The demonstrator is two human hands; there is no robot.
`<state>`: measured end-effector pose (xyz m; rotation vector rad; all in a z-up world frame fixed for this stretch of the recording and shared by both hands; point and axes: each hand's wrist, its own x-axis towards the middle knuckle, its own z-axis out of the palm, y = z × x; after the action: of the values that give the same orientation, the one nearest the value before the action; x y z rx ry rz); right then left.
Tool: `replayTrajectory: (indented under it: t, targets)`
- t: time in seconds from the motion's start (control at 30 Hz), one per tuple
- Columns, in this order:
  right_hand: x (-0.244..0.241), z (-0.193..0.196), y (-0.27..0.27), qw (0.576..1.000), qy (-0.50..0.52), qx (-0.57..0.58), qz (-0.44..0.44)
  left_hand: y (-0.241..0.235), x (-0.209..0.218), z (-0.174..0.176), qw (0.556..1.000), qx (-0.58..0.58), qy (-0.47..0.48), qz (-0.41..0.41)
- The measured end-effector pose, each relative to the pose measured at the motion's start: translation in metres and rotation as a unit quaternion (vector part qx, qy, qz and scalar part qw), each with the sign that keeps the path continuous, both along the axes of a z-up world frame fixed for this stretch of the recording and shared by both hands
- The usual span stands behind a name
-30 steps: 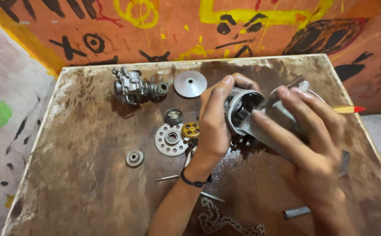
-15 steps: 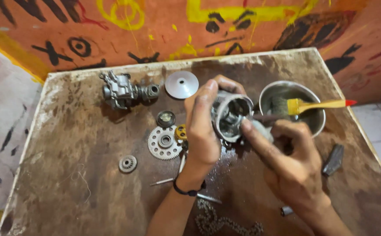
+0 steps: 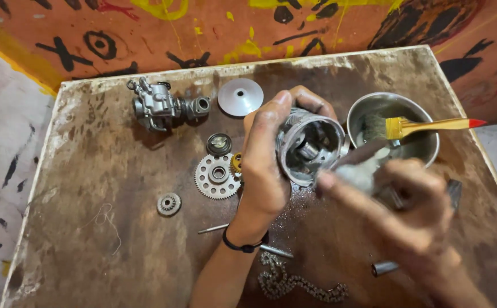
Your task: Cleaning a motorcycle engine piston and connecting rod with a rag and inspection of components.
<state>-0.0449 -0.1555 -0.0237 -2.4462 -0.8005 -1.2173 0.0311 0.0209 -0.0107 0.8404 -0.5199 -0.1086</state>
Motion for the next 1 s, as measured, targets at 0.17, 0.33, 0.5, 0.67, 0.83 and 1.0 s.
replayTrajectory:
  t: [0.17,0.33,0.5,0.67,0.83,1.0]
  targets:
    - [-0.006,-0.015,-0.009,0.995,0.081,0.03,-0.041,-0.003,0.002,-0.001,0.999,0.014,-0.037,0.025]
    - [0.009,-0.013,-0.013,0.997,0.044,-0.017,-0.061,-0.003,0.004,0.0,1.0,0.007,0.001,0.024]
    - [0.032,0.006,-0.005,0.994,-0.095,-0.036,-0.031,0.003,0.014,-0.003,0.999,-0.045,0.001,0.007]
    - [0.016,0.042,-0.011,0.987,-0.013,0.021,-0.16,0.006,0.009,-0.004,0.999,0.008,-0.033,0.021]
    - [-0.017,0.059,0.002,0.938,0.23,0.152,-0.212,0.011,0.006,0.002,0.998,-0.033,-0.054,-0.029]
    - [-0.032,0.056,0.048,0.985,0.156,-0.042,-0.054,0.012,0.002,-0.005,0.988,0.002,-0.137,0.066]
